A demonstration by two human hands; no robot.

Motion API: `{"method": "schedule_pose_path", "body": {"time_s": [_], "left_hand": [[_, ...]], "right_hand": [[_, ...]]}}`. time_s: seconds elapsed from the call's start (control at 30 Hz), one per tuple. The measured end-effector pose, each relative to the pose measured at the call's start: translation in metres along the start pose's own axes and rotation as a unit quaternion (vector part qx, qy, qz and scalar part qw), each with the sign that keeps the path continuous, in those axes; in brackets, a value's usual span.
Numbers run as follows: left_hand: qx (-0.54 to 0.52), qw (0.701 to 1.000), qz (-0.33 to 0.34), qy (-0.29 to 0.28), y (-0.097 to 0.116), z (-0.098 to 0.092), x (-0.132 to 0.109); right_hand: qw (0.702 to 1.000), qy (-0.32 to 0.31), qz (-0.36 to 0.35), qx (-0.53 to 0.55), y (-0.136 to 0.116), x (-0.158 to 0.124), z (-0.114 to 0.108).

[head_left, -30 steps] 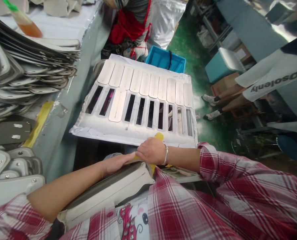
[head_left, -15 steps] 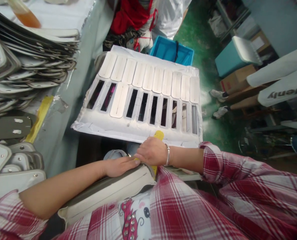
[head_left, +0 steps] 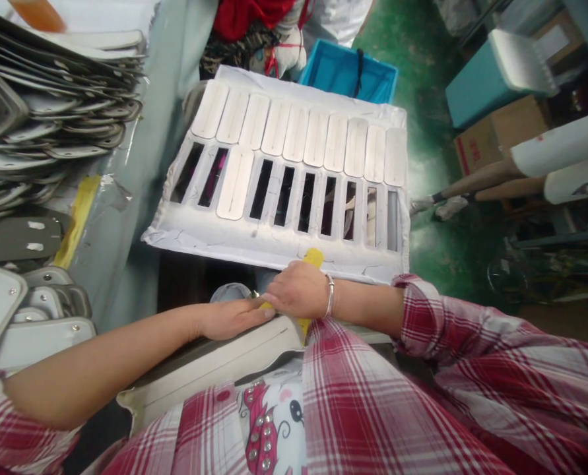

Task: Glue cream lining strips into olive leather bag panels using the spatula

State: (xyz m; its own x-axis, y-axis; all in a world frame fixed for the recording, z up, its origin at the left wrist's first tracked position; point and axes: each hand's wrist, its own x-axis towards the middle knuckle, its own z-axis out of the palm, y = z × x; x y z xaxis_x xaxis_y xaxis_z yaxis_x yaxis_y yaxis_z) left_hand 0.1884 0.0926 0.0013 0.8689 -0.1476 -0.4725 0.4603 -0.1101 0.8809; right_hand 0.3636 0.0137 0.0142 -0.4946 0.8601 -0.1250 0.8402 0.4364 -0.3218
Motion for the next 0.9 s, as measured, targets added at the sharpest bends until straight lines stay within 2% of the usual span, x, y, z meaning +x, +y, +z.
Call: {"method": "schedule_pose_path", "body": {"time_s": [0.17,0.27,0.33,0.43,0.57,0.63,0.7,0.8,0.9], "left_hand": [[0.009,1.000,-0.009,-0.009,0.006,-0.001,0.000],[0.042,0.998,-0.021,0.029,0.015,0.002,0.000],[0.076,0.995,-0.008,0.058,0.024,0.004,-0.004],[0.087,0.995,-0.006,0.058,0.036,0.005,-0.013],[0.039,0.996,-0.042,0.062,0.039,0.004,-0.017],[0.030,0.995,-0.051,0.074,0.038,0.002,-0.012],[0.027,0.996,-0.049,0.070,0.037,0.000,-0.006],[0.010,0.997,-0.055,0.054,0.037,-0.001,-0.003],[-0.106,0.989,-0.052,0.088,0.035,-0.001,-0.010]], "right_hand": [[1.000,-0.016,0.008,0.003,-0.007,0.002,0.000],[0.999,-0.027,0.022,-0.005,-0.011,0.003,-0.006],[0.998,-0.056,0.041,-0.002,-0.009,0.000,-0.014],[0.990,-0.091,0.104,0.003,0.004,-0.017,-0.026],[0.971,-0.030,0.236,0.016,0.024,-0.061,-0.027],[0.963,-0.010,0.266,0.037,0.026,-0.078,-0.020],[0.961,0.004,0.274,0.045,0.020,-0.085,-0.011],[0.963,0.028,0.266,0.025,0.007,-0.076,-0.001],[0.975,0.045,0.216,-0.010,-0.001,-0.058,0.000]]}}
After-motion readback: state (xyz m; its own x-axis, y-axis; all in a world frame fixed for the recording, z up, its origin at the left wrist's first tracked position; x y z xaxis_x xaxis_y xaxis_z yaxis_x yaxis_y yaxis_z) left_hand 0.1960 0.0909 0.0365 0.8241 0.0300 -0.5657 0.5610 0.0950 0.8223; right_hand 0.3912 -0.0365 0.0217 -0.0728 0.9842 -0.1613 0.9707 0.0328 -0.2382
